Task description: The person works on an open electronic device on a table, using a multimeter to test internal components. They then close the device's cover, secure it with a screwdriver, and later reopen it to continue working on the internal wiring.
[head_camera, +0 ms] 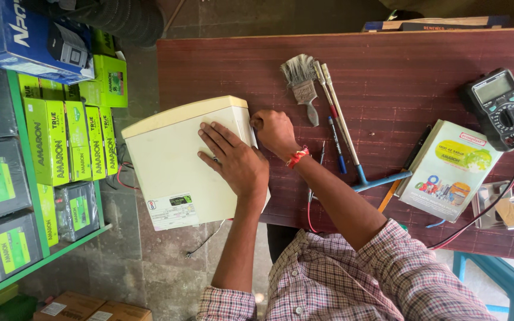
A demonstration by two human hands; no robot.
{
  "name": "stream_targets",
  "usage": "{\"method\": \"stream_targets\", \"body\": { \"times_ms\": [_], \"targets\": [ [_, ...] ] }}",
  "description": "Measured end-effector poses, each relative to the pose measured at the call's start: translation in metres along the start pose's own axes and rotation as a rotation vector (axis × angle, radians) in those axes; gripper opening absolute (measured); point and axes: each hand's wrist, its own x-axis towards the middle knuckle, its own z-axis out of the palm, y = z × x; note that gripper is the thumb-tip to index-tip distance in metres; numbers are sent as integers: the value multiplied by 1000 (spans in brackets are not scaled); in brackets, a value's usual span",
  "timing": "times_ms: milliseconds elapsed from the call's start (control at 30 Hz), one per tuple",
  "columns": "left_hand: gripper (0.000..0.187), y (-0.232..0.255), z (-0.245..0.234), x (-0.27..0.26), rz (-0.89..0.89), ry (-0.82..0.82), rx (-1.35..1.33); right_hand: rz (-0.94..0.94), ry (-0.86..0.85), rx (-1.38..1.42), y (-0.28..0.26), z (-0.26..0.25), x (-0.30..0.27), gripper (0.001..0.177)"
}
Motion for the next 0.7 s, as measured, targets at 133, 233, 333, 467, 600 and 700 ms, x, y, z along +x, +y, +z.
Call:
{"method": "stream_targets", "body": {
  "times_ms": [133,233,333,467,600,700],
  "targets": [
    [93,-1,3,0,2,3,22,28,-5,-45,-1,3,1,17],
    [93,-1,4,0,6,12,19,51,-3,-85,-2,4,0,17],
    [94,-1,4,-1,9,20,4,75,16,-72,-4,5,-5,18],
    [96,-2,3,0,4,-4,-12,44,20,5,-3,4,-6,15],
    [97,-2,3,0,9,-27,3,-7,-2,-7,0,-1,-4,12],
    [96,-3,2,0,9,-40,0,52,-53,-31,0,-6,0,12]
  ]
}}
